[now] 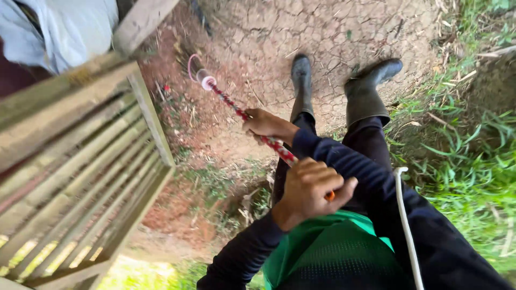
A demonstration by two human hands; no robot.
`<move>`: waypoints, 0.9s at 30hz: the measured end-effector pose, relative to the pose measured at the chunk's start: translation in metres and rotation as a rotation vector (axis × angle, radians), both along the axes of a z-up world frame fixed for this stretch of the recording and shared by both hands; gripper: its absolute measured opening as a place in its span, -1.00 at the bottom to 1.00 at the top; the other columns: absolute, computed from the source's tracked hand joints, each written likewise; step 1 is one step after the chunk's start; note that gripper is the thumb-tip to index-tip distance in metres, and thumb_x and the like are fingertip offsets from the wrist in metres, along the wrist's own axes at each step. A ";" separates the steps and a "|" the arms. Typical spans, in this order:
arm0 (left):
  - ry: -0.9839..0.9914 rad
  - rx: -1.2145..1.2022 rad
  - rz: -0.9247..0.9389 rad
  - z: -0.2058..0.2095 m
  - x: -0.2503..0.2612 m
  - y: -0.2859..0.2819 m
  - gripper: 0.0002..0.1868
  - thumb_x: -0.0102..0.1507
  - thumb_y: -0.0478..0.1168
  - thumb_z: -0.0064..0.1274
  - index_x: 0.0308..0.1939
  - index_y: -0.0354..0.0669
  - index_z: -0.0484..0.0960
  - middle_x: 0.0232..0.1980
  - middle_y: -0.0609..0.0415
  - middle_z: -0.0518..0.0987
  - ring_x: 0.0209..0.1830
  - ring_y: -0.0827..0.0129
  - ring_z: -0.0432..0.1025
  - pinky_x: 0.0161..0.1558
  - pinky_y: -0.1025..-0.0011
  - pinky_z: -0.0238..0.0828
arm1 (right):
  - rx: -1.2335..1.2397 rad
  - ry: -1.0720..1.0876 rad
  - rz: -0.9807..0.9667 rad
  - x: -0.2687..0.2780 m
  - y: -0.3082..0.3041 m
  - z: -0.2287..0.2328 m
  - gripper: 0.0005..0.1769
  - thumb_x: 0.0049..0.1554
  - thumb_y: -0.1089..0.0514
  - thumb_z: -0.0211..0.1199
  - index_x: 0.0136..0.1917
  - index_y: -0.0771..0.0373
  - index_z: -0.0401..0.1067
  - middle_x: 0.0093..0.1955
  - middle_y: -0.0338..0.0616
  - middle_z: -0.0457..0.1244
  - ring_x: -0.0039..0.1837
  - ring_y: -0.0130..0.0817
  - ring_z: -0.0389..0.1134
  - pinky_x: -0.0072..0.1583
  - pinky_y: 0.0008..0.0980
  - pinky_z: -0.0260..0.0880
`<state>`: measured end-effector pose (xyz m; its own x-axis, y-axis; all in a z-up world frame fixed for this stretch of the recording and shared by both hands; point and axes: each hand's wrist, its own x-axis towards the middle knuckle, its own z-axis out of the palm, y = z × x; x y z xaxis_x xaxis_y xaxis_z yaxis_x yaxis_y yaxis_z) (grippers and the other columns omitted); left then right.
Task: Sweeping and collecting grass and debris outdoors near a wooden structure.
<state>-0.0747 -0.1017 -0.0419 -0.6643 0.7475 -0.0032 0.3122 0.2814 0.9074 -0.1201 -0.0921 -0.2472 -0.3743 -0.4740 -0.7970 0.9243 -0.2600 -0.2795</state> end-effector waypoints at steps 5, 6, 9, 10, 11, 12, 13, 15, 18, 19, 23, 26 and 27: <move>0.056 -0.073 0.200 -0.050 -0.035 -0.042 -0.50 0.29 -0.13 0.22 -0.69 -0.06 0.34 -0.63 0.14 0.27 -0.60 0.35 0.23 -0.34 0.27 0.15 | 0.077 0.327 0.313 -0.041 -0.061 -0.076 -0.87 0.19 0.27 0.21 -0.10 0.36 0.29 -0.42 -0.21 0.19 -0.47 -0.46 0.21 -0.43 -0.36 0.26; 0.075 -0.054 0.231 -0.065 -0.041 -0.050 -0.51 0.29 -0.13 0.22 -0.67 -0.05 0.35 -0.62 0.15 0.28 -0.58 0.35 0.23 -0.32 0.28 0.16 | 0.137 0.291 0.352 -0.060 -0.063 -0.075 -0.91 0.19 0.24 0.19 -0.09 0.27 0.31 -0.43 -0.25 0.19 -0.47 -0.48 0.18 -0.43 -0.42 0.26; 0.101 0.015 0.270 -0.099 -0.055 -0.059 -0.57 0.29 -0.13 0.22 -0.64 -0.04 0.43 -0.60 0.19 0.33 -0.56 0.38 0.26 -0.28 0.30 0.20 | 0.204 0.245 0.294 -0.089 -0.045 -0.099 -0.93 0.19 0.22 0.17 -0.05 0.23 0.34 -0.43 -0.28 0.17 -0.48 -0.50 0.14 -0.44 -0.45 0.25; 0.109 0.062 0.250 -0.109 -0.061 -0.059 -0.61 0.29 -0.14 0.22 -0.62 -0.03 0.48 -0.60 0.23 0.37 -0.55 0.41 0.28 -0.27 0.31 0.23 | 0.211 0.233 0.168 -0.097 -0.033 -0.111 -0.90 0.20 0.24 0.18 -0.02 0.29 0.34 -0.41 -0.27 0.14 -0.48 -0.51 0.13 -0.44 -0.43 0.25; 0.108 0.065 0.262 -0.108 -0.066 -0.050 -0.61 0.29 -0.14 0.22 -0.62 -0.03 0.48 -0.60 0.23 0.37 -0.55 0.41 0.28 -0.27 0.31 0.23 | 0.214 0.233 0.180 -0.097 -0.015 -0.110 -0.90 0.20 0.24 0.18 -0.02 0.29 0.34 -0.41 -0.27 0.14 -0.48 -0.51 0.13 -0.44 -0.43 0.25; 0.131 0.178 0.239 -0.106 -0.067 -0.040 -0.64 0.30 -0.12 0.21 -0.58 -0.02 0.52 -0.52 0.24 0.47 -0.48 0.43 0.36 -0.23 0.33 0.25 | 0.142 0.140 0.017 -0.091 0.005 -0.107 -0.88 0.23 0.23 0.17 0.00 0.33 0.34 -0.35 -0.23 0.20 -0.46 -0.51 0.15 -0.41 -0.43 0.29; 0.154 0.291 0.217 -0.102 -0.068 -0.029 -0.67 0.32 -0.11 0.20 -0.54 -0.01 0.55 -0.44 0.25 0.57 -0.42 0.44 0.43 -0.20 0.35 0.27 | 0.072 0.048 -0.147 -0.086 0.026 -0.104 -0.85 0.26 0.22 0.15 0.01 0.37 0.33 -0.29 -0.19 0.26 -0.44 -0.50 0.18 -0.38 -0.42 0.32; 0.105 0.378 0.213 -0.092 -0.054 -0.002 -0.70 0.30 -0.11 0.21 -0.53 -0.01 0.58 -0.44 0.24 0.58 -0.41 0.44 0.45 -0.22 0.37 0.28 | 0.140 0.012 -0.132 -0.072 0.074 -0.079 -0.86 0.26 0.22 0.17 0.05 0.32 0.34 -0.31 -0.25 0.20 -0.47 -0.54 0.11 -0.42 -0.44 0.21; 0.063 0.517 0.184 -0.072 -0.038 0.030 -0.74 0.26 -0.11 0.20 -0.52 -0.01 0.62 -0.46 0.23 0.56 -0.42 0.43 0.46 -0.26 0.39 0.27 | 0.318 -0.025 -0.179 -0.064 0.125 -0.018 -0.79 0.23 0.22 0.17 0.16 0.18 0.38 -0.34 -0.29 0.17 -0.49 -0.56 0.06 -0.43 -0.45 0.14; 0.048 0.565 0.175 -0.064 -0.032 0.043 -0.76 0.24 -0.11 0.19 -0.52 -0.01 0.63 -0.49 0.23 0.54 -0.44 0.42 0.46 -0.28 0.39 0.25 | 0.430 -0.046 -0.229 -0.061 0.141 0.007 -0.69 0.22 0.22 0.15 0.24 0.08 0.41 -0.34 -0.28 0.20 -0.49 -0.55 0.09 -0.41 -0.43 0.20; -0.019 0.647 0.131 -0.043 -0.015 0.059 -0.74 0.23 -0.09 0.17 -0.55 0.01 0.61 -0.56 0.23 0.47 -0.49 0.40 0.43 -0.32 0.37 0.23 | 0.540 -0.122 -0.335 -0.017 0.209 0.030 -0.73 0.25 0.24 0.18 0.23 0.14 0.41 -0.32 -0.34 0.15 -0.45 -0.58 0.08 -0.39 -0.45 0.18; -0.111 0.643 0.110 -0.014 -0.008 0.052 -0.66 0.27 -0.08 0.17 -0.60 0.04 0.54 -0.59 0.23 0.41 -0.56 0.41 0.37 -0.37 0.37 0.21 | 0.645 -0.122 -0.369 0.005 0.217 0.067 -0.78 0.27 0.25 0.16 0.20 0.15 0.38 -0.27 -0.31 0.20 -0.41 -0.57 0.13 -0.34 -0.44 0.24; -0.147 0.640 0.112 0.000 -0.009 0.047 -0.69 0.28 -0.05 0.15 -0.56 0.05 0.54 -0.58 0.22 0.42 -0.56 0.41 0.38 -0.35 0.38 0.24 | 0.614 -0.117 -0.412 0.014 0.218 0.078 -0.83 0.29 0.24 0.11 0.16 0.15 0.35 -0.25 -0.29 0.20 -0.39 -0.55 0.15 -0.33 -0.44 0.25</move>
